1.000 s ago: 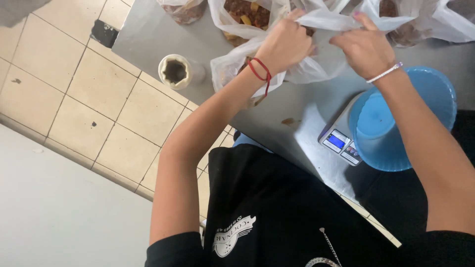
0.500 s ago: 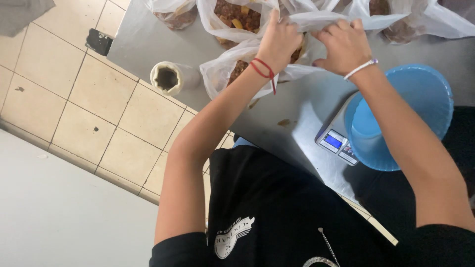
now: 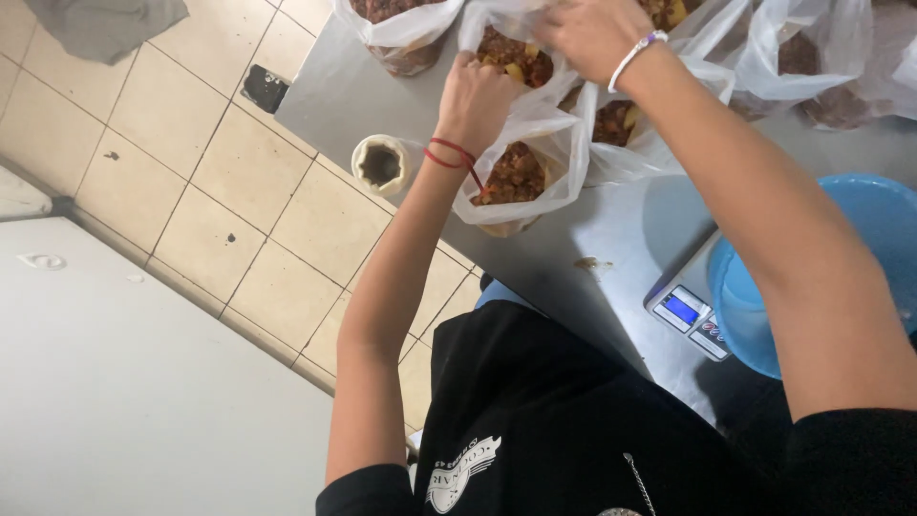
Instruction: Scoop cooked food from a large container into individual plastic bags for portioning.
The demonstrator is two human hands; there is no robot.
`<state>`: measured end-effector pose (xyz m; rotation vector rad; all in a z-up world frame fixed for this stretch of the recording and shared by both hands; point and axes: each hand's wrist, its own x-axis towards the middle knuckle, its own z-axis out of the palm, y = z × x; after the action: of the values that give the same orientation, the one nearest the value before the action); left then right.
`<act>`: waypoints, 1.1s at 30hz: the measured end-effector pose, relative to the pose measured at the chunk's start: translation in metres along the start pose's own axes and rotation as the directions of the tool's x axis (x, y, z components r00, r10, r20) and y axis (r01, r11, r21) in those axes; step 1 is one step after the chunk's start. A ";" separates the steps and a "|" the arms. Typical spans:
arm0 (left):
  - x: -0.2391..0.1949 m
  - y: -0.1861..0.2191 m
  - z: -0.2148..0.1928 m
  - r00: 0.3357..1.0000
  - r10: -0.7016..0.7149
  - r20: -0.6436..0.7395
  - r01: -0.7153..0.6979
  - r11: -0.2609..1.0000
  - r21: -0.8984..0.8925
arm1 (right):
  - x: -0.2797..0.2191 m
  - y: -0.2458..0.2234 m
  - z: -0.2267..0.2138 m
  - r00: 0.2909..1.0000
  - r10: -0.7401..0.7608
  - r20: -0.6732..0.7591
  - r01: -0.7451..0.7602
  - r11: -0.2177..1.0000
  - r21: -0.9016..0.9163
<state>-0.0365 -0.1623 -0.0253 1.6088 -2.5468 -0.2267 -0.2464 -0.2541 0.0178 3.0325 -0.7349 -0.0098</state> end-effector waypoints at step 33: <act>-0.116 -0.005 -0.135 0.872 -0.373 -0.318 0.232 0.885 -0.403 | -0.036 -0.076 -0.116 0.976 0.194 -0.102 -0.156 0.942 0.299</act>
<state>0.0418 -0.0678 0.1032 1.7018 -1.8268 -0.3352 -0.2422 -0.1674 0.1325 3.1804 -1.0788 0.3244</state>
